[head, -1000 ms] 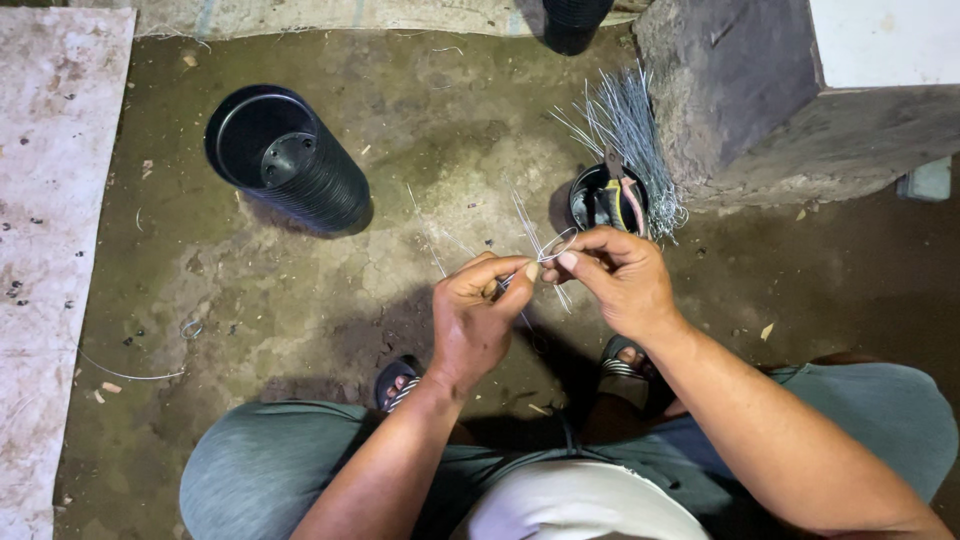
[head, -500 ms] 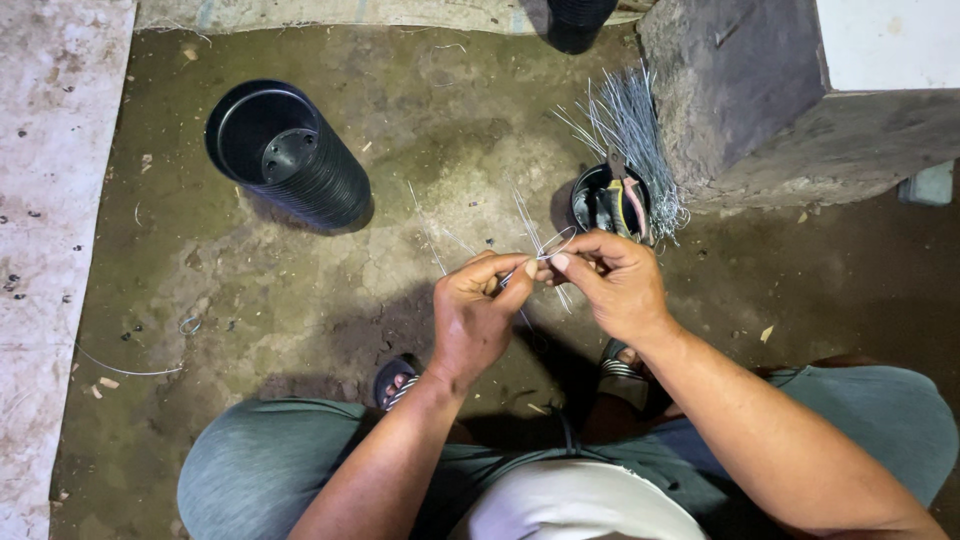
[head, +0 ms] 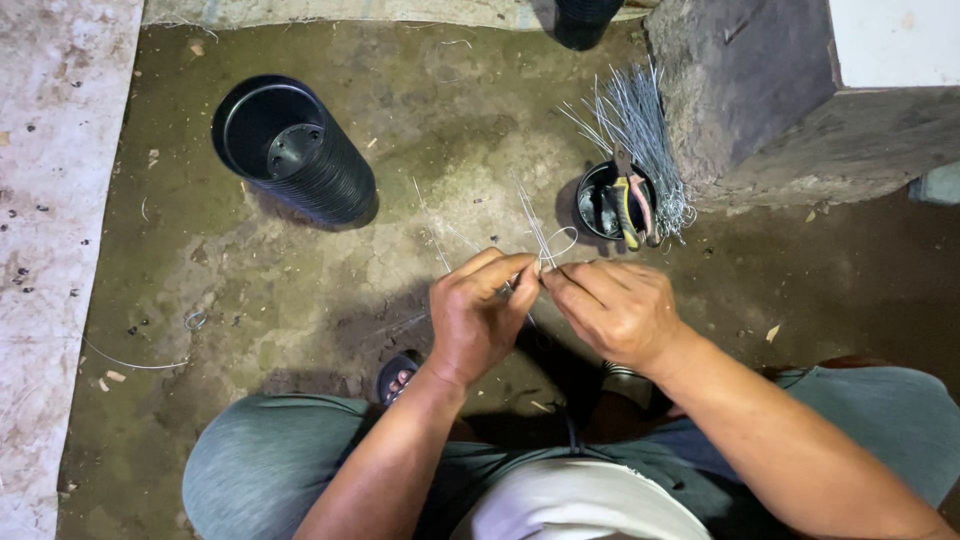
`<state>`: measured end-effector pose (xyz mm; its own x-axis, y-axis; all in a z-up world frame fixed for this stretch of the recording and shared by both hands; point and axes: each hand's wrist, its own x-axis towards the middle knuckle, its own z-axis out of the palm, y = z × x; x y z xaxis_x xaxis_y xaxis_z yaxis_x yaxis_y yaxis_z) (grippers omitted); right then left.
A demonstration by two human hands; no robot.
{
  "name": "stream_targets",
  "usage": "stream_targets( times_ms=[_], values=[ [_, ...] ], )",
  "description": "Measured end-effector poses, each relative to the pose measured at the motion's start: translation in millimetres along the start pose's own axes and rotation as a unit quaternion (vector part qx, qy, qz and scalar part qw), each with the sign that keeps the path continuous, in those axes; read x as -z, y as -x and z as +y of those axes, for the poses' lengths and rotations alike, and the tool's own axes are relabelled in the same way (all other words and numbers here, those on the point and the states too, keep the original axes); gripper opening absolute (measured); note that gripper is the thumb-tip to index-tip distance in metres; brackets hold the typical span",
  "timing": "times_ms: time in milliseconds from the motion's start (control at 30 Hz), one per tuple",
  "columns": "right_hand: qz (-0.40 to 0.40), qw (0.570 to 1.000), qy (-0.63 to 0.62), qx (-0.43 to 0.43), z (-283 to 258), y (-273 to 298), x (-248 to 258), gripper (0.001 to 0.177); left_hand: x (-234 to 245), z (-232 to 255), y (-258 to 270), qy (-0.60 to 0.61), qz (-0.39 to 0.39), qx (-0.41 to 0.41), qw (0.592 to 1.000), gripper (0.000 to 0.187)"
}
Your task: The person sits on the floor and repeatedly twists thin metal wires together by hand, then uses pliers to tighten the twisted sections. The person handles multiple wire pieces one at a time, twisting and tightening them in a repetitive sequence.
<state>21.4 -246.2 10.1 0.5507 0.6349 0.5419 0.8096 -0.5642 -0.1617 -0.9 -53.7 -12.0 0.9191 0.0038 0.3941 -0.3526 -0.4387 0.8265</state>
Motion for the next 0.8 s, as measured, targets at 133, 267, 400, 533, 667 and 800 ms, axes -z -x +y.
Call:
stream_targets(
  times_ms=[133,267,400,533,667,800],
  values=[
    [-0.077,0.997,0.011,0.012,9.0,-11.7,20.8,0.023,4.1,6.1,-5.6,-0.011,-0.038,-0.010,0.999,0.012],
    [-0.015,0.989,-0.147,-0.018,25.0,-17.8,24.1,0.019,3.9,9.1,-6.8,-0.002,-0.089,0.001,0.996,0.013],
    [-0.151,0.899,-0.308,-0.272,35.0,-10.4,13.6,0.009,4.2,9.9,-5.0,0.006,-0.117,-0.013,0.993,0.013],
    [-0.193,0.786,-0.436,-0.394,42.1,2.0,2.5,0.010,2.3,9.0,-2.5,-0.024,-0.115,-0.064,0.991,0.013],
    [-0.263,0.702,-0.489,-0.446,62.7,12.8,-3.1,0.012,-1.2,11.1,2.5,-0.041,-0.129,-0.075,0.988,0.011],
    [-0.319,0.592,-0.605,-0.426,84.5,29.2,-12.6,0.014,-0.6,17.0,7.9,0.026,-0.126,-0.075,0.989,0.015]
  ],
)
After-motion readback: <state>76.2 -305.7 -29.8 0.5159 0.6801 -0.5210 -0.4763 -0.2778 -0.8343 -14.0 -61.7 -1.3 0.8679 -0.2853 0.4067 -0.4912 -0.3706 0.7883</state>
